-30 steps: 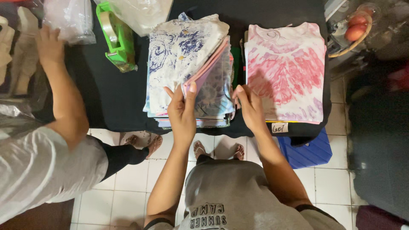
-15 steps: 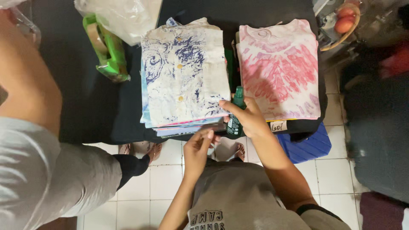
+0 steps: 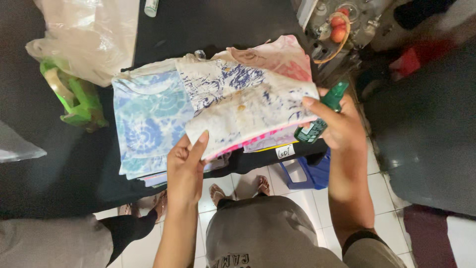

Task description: The person folds a variety of t-shirts and tops on a table, using a small green tool to smooth the fabric and ensure crisp edges. They handle items one by one, including tie-dye shirts, graphic tees, and patterned tops, stacking them neatly as they finish each piece.

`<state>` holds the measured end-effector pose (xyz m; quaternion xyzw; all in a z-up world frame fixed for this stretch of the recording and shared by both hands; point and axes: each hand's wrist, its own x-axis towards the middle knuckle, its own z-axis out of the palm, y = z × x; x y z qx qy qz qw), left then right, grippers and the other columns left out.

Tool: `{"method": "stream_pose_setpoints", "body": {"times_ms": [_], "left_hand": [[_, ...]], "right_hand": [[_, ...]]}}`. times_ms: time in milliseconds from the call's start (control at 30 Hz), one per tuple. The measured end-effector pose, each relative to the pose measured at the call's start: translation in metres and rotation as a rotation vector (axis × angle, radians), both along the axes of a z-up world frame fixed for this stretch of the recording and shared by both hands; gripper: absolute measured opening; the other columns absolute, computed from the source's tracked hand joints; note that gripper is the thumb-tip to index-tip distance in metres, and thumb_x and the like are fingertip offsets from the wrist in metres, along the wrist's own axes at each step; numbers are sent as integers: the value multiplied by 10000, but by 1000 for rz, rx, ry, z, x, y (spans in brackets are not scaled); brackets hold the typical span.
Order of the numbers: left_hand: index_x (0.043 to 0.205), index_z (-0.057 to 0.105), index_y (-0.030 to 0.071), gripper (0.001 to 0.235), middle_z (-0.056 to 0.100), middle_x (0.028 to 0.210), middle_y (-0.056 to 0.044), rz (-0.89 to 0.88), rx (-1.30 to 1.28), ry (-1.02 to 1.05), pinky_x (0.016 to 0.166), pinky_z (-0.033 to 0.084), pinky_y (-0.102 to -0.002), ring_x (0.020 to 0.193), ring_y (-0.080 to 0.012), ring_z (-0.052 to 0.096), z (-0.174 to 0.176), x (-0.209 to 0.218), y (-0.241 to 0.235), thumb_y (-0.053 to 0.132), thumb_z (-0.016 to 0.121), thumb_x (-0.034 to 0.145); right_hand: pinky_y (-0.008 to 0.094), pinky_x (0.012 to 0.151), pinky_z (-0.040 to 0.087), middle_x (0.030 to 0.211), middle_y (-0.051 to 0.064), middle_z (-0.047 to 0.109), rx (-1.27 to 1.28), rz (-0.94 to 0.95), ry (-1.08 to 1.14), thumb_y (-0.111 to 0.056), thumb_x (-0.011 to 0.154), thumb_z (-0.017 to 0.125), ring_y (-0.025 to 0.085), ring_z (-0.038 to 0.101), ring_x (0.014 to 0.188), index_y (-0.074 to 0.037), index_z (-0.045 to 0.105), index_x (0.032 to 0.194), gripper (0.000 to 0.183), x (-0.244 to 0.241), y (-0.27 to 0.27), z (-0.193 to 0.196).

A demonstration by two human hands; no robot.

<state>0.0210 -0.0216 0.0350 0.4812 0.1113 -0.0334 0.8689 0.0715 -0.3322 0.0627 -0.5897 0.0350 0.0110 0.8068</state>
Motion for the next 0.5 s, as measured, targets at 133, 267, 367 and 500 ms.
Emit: {"method": "stream_pose_setpoints", "body": {"times_ms": [133, 267, 367, 500], "left_hand": [[1190, 666, -28, 279, 756, 1110, -63, -105, -16, -95, 891, 589, -292, 980, -120, 723, 10, 63, -31, 142, 658, 968], [1131, 666, -91, 243, 742, 1076, -108, -159, -55, -246, 923, 593, -343, 963, -164, 720, 12, 159, -60, 115, 670, 1002], [1111, 688, -51, 177, 680, 1003, -50, -183, -15, -384, 936, 639, -349, 881, -118, 648, 20, 228, -75, 107, 690, 1031], [1171, 688, 17, 153, 682, 1010, -3, -178, -30, -498, 882, 599, -314, 886, -86, 631, 38, 267, -90, 120, 686, 1058]], "right_hand": [[338, 627, 519, 935, 84, 718, 155, -27, 9, -86, 961, 706, 167, 644, 716, 56, 678, 1136, 227, 25, -39, 4], [400, 673, 563, 920, 139, 667, 152, 20, -27, -135, 1028, 738, 228, 646, 742, 33, 654, 1078, 194, 88, -64, 7], [381, 656, 574, 975, 128, 705, 132, 9, -16, -165, 982, 730, 235, 702, 793, -14, 675, 1087, 192, 138, -71, 18], [369, 628, 562, 1022, 139, 742, 141, 11, -115, -164, 962, 736, 280, 764, 862, -18, 666, 1109, 219, 172, -76, 37]]}}
